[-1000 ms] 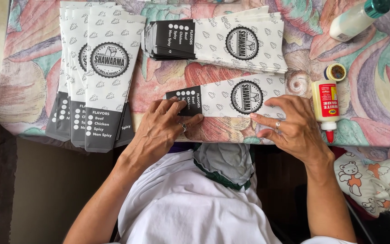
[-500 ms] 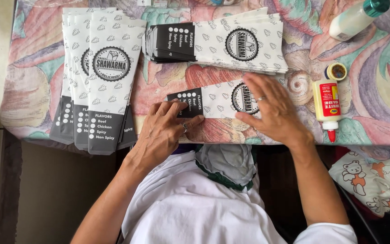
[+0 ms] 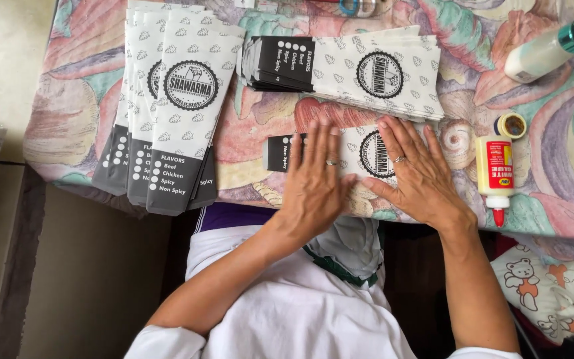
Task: The person applies glue to the edges of printed paper sleeves and folds them to form flat packaging.
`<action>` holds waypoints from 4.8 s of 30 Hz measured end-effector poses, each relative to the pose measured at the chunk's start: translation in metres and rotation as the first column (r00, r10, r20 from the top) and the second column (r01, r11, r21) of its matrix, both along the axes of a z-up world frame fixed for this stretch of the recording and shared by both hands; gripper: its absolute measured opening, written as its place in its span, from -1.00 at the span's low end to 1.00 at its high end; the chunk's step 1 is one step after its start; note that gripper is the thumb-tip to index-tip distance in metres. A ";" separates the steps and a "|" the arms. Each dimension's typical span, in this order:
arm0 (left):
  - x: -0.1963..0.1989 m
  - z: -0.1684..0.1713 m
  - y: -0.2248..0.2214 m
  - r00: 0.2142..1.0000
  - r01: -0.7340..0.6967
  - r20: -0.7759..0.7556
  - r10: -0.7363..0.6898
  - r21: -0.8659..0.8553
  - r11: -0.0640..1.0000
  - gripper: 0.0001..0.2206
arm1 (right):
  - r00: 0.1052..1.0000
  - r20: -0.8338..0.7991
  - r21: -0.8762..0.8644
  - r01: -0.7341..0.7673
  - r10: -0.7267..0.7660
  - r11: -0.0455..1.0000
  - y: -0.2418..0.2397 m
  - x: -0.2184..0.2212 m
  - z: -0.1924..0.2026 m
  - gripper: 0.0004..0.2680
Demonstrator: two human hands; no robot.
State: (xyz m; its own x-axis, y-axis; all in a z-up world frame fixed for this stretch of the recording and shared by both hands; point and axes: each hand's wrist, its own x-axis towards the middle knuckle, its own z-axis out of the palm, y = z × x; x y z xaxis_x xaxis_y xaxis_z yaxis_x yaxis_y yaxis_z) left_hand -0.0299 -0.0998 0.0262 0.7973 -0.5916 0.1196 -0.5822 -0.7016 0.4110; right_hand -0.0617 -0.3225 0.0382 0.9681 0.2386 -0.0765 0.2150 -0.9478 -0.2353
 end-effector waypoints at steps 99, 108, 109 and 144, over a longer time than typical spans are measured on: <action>0.083 0.027 0.061 0.965 0.245 -0.068 -0.254 -0.125 0.962 -0.88 | 0.695 0.189 0.968 -0.010 -0.694 0.252 -0.022 -0.067 -0.040 -0.62; 0.086 0.003 0.065 0.956 0.289 0.108 -0.274 -0.160 0.944 -0.68 | 0.606 0.228 0.933 0.088 -0.762 0.349 -0.050 -0.086 -0.016 -0.72; 0.087 0.003 0.065 0.956 0.287 0.107 -0.273 -0.164 0.944 -0.68 | 0.607 0.230 0.932 0.089 -0.761 0.352 -0.060 -0.090 -0.019 -0.72; 0.115 0.025 0.063 0.902 0.262 -0.260 -0.344 -0.303 0.916 -0.83 | 0.845 0.105 0.994 -0.070 -0.524 0.087 0.122 0.001 -0.047 -0.67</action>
